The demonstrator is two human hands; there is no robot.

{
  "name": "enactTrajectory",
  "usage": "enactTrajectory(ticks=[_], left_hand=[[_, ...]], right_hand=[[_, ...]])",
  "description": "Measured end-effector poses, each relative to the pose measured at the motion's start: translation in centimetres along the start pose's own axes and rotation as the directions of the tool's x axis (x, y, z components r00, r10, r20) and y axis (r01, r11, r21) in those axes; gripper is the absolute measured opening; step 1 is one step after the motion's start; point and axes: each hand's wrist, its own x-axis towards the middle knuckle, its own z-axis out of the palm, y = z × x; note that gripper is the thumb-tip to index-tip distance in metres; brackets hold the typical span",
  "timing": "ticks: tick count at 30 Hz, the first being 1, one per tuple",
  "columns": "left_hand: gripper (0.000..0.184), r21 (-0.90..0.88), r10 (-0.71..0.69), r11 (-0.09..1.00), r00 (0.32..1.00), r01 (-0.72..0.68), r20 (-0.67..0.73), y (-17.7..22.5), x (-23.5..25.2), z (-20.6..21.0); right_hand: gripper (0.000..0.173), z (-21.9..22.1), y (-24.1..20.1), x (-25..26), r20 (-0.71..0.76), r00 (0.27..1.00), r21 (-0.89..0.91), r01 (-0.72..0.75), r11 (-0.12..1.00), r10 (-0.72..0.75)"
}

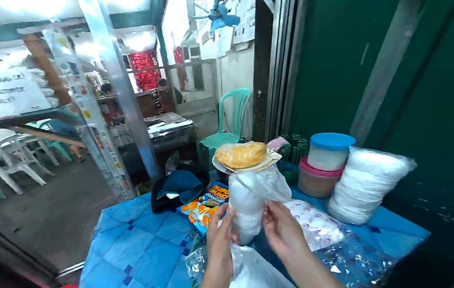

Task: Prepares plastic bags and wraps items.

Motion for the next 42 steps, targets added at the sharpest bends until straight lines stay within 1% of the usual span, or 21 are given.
enactTrajectory(ticks=[1,3,5,6,9,11,12,14,16,19,20,22,23,25,27,29,31,32,36,39,42], left_hand=[[0.041,0.013,0.011,1.0,1.0,-0.011,-0.028,0.1,-0.5,0.4],[0.043,0.027,0.017,1.0,0.998,-0.015,-0.068,0.5,-1.0,0.9],[0.043,0.031,0.012,0.999,0.997,-0.01,-0.075,0.9,-1.1,1.0],[0.042,0.036,0.011,0.999,0.998,-0.009,-0.066,1.0,-1.0,1.1],[0.038,0.019,0.031,0.999,0.997,-0.03,-0.064,0.8,-0.3,1.1],[0.041,0.042,0.054,0.998,0.998,-0.053,-0.034,0.9,0.3,0.8],[0.044,0.075,0.055,0.996,0.998,-0.055,0.003,1.1,0.6,0.4],[0.053,0.139,0.039,0.989,0.996,-0.051,0.086,1.3,1.2,-0.9],[0.057,0.199,0.01,0.979,0.99,-0.038,0.139,1.2,1.7,-2.1],[0.057,0.286,-0.04,0.958,0.984,-0.011,0.172,1.3,2.2,-3.1],[0.057,0.332,-0.044,0.943,0.98,-0.023,0.194,1.7,2.5,-3.3],[0.06,0.469,-0.032,0.878,0.965,-0.098,0.262,2.9,3.4,-3.5],[0.065,0.525,-0.021,0.838,0.953,-0.147,0.301,3.8,3.9,-3.5],[0.075,0.527,0.03,0.817,0.93,-0.233,0.365,5.5,4.6,-2.8],[0.073,0.447,0.134,0.836,0.908,-0.318,0.397,6.4,4.9,-1.4],[0.065,0.409,0.174,0.836,0.883,-0.366,0.435,6.6,5.1,-0.2],[0.053,0.379,0.197,0.85,0.888,-0.366,0.415,5.6,5.2,0.2],[0.053,0.373,0.195,0.857,0.894,-0.356,0.404,4.8,5.3,-0.2],[0.06,0.352,0.184,0.88,0.911,-0.319,0.368,1.9,4.9,-2.2],[0.068,0.338,0.158,0.901,0.93,-0.273,0.331,0.8,4.4,-2.8],[0.069,0.344,0.154,0.895,0.922,-0.282,0.356,0.4,4.3,-3.2]], right_hand=[[0.023,0.3,0.4,-1.1,-0.046,0.999,0.114,0.001,0.993,0.004],[0.024,1.0,0.4,-3.0,-0.095,0.995,0.256,-0.009,0.967,0.034],[0.024,2.0,-0.4,-4.4,-0.108,0.992,0.325,-0.031,0.945,0.07],[0.025,2.5,-0.6,-4.8,-0.127,0.99,0.319,-0.023,0.947,0.067],[0.033,3.0,-0.1,-5.1,-0.111,0.994,0.206,0.032,0.978,-0.009],[0.047,2.6,0.9,-4.7,-0.051,0.995,0.047,0.09,0.995,-0.087],[0.05,2.2,1.4,-4.4,-0.022,0.991,-0.033,0.13,0.991,-0.131],[0.048,1.1,2.4,-3.7,0.034,0.981,-0.155,0.194,0.969,-0.191],[0.041,0.2,2.4,-3.0,0.099,0.977,-0.211,0.204,0.956,-0.186],[0.029,-1.0,1.8,-2.1,0.188,0.97,-0.323,0.211,0.923,-0.155],[0.03,-1.5,1.6,-1.7,0.225,0.961,-0.393,0.242,0.887,-0.162],[0.046,-2.6,1.0,-0.7,0.301,0.936,-0.491,0.315,0.812,-0.182],[0.053,-2.8,0.7,-0.1,0.35,0.915,-0.486,0.362,0.796,-0.203],[0.063,-2.0,-0.1,0.9,0.46,0.854,-0.412,0.448,0.793,-0.244],[0.068,-0.3,-0.6,1.3,0.538,0.806,-0.355,0.481,0.802,-0.246],[0.067,0.8,-0.1,1.3,0.588,0.774,-0.334,0.495,0.802,-0.233],[0.074,0.9,0.6,1.5,0.611,0.761,-0.374,0.521,0.768,-0.219],[0.08,0.5,1.0,1.8,0.61,0.764,-0.402,0.527,0.749,-0.21],[0.105,-1.2,2.0,2.9,0.618,0.772,-0.489,0.526,0.696,-0.15],[0.11,-2.2,2.3,3.0,0.662,0.74,-0.453,0.521,0.724,-0.118],[0.112,-3.0,2.6,3.5,0.709,0.702,-0.386,0.473,0.792,-0.074]])
